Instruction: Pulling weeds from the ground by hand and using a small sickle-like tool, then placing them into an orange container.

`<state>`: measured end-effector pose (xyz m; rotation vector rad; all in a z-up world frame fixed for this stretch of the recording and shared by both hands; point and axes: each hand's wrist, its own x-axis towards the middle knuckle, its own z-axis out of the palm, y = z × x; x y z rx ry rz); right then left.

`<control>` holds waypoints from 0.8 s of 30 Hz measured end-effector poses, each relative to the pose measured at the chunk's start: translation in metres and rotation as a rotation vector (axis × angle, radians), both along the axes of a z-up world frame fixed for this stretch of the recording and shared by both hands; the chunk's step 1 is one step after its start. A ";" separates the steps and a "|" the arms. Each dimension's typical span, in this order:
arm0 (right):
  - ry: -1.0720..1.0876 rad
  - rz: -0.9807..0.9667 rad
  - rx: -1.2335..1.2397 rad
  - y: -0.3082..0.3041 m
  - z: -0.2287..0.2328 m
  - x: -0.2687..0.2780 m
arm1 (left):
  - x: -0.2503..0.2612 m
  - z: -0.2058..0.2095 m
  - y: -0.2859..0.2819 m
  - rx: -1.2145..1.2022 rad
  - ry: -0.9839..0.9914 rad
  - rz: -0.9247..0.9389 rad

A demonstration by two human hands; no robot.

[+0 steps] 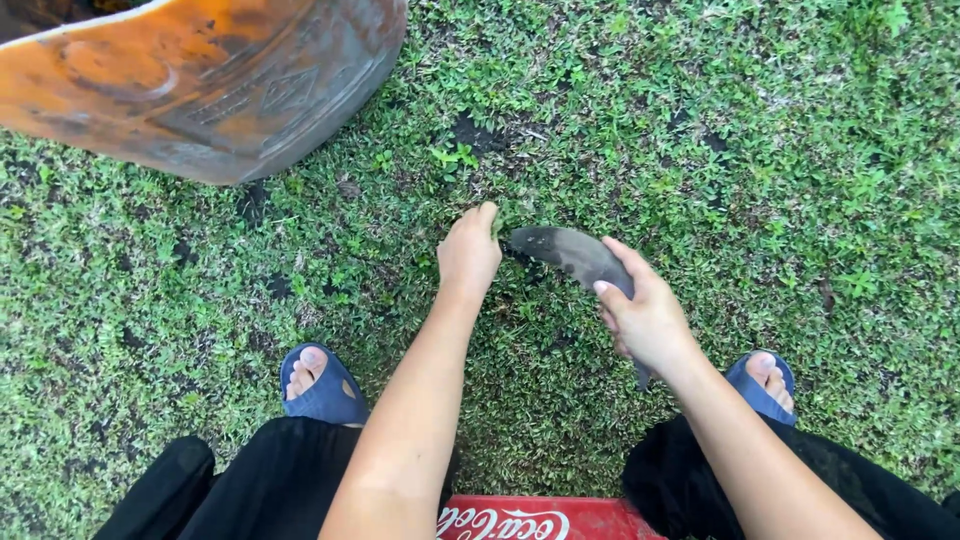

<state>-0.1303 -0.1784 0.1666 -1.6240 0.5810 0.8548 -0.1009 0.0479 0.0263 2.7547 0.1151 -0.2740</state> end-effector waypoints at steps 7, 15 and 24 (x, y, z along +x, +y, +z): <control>0.023 0.035 -0.095 -0.022 0.006 -0.006 | -0.029 -0.016 0.030 -0.557 0.293 0.541; 0.030 0.045 -0.146 -0.061 0.012 -0.025 | -0.083 0.037 -0.003 -0.434 0.369 -0.284; 0.131 0.071 -0.083 -0.068 0.015 -0.066 | -0.143 -0.027 -0.018 -0.247 -0.126 -0.232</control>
